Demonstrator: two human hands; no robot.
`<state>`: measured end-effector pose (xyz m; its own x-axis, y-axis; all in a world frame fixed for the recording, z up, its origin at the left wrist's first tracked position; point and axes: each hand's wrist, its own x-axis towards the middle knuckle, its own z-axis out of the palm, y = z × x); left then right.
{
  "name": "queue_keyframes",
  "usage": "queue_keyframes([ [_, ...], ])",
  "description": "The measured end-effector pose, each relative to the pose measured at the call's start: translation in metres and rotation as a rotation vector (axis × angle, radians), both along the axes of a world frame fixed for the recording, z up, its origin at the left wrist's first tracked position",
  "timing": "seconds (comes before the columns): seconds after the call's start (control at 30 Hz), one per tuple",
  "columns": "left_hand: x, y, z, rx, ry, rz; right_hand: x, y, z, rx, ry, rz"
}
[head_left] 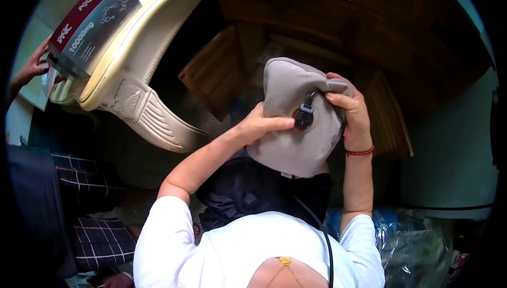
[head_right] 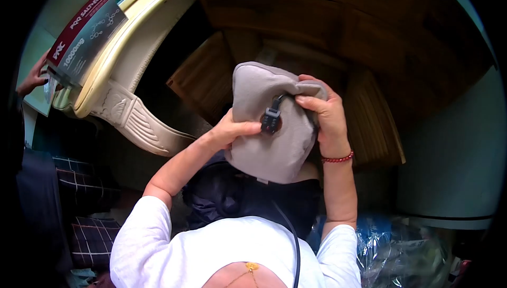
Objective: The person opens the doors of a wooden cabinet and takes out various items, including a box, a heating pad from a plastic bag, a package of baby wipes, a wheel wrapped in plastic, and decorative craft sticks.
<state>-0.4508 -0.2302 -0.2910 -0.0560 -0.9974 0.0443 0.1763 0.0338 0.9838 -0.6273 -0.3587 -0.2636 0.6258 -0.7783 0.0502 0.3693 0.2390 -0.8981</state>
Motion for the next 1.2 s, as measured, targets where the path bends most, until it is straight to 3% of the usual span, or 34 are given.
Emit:
queue_keyframes([
  [0.07,-0.004,0.003,0.008,0.093,0.235,0.085,0.005,-0.005,0.007,-0.046,0.057,0.026],
  [0.2,-0.008,0.007,0.035,0.105,0.411,0.228,0.002,-0.001,0.010,-0.102,-0.161,0.184],
  [0.27,-0.003,0.002,0.044,0.131,0.545,0.167,-0.004,0.009,-0.014,-0.050,-0.237,0.146],
  [0.33,-0.002,-0.010,0.048,0.094,0.707,0.134,-0.006,0.014,-0.038,0.148,-0.147,0.290],
  [0.4,-0.006,-0.020,0.056,-0.067,0.865,0.047,-0.016,0.030,-0.033,0.243,-0.147,0.362],
  [0.5,-0.009,-0.038,0.057,-0.162,0.845,0.186,-0.042,0.015,-0.042,-0.140,-0.208,0.542],
  [0.6,-0.005,-0.047,0.051,-0.221,0.870,0.148,-0.072,-0.002,-0.038,-0.256,0.204,0.299],
  [0.67,-0.004,-0.048,0.047,-0.268,0.909,0.089,-0.086,-0.026,-0.066,-0.058,-0.078,0.186],
  [0.77,0.000,-0.049,0.038,-0.301,0.905,0.156,-0.088,-0.040,-0.066,0.017,-0.199,-0.088],
  [0.87,0.009,-0.052,0.027,-0.388,0.736,0.262,-0.079,-0.061,-0.024,0.168,-0.506,-0.095],
  [0.93,0.013,-0.052,0.027,-0.439,0.718,0.191,-0.064,-0.068,0.017,0.163,-0.680,0.104],
  [1.0,0.005,-0.048,0.034,-0.400,0.715,0.229,-0.039,-0.060,0.057,0.065,-0.628,0.237],
  [1.07,0.005,-0.046,0.030,-0.316,0.707,0.100,-0.010,-0.047,0.081,0.074,-0.671,0.336],
  [1.13,-0.011,-0.044,0.033,-0.367,0.798,-0.021,0.006,-0.032,0.097,0.202,-0.637,0.276],
  [1.2,-0.021,-0.047,0.026,-0.219,0.684,0.092,0.028,-0.030,0.107,0.148,-0.610,0.207],
])
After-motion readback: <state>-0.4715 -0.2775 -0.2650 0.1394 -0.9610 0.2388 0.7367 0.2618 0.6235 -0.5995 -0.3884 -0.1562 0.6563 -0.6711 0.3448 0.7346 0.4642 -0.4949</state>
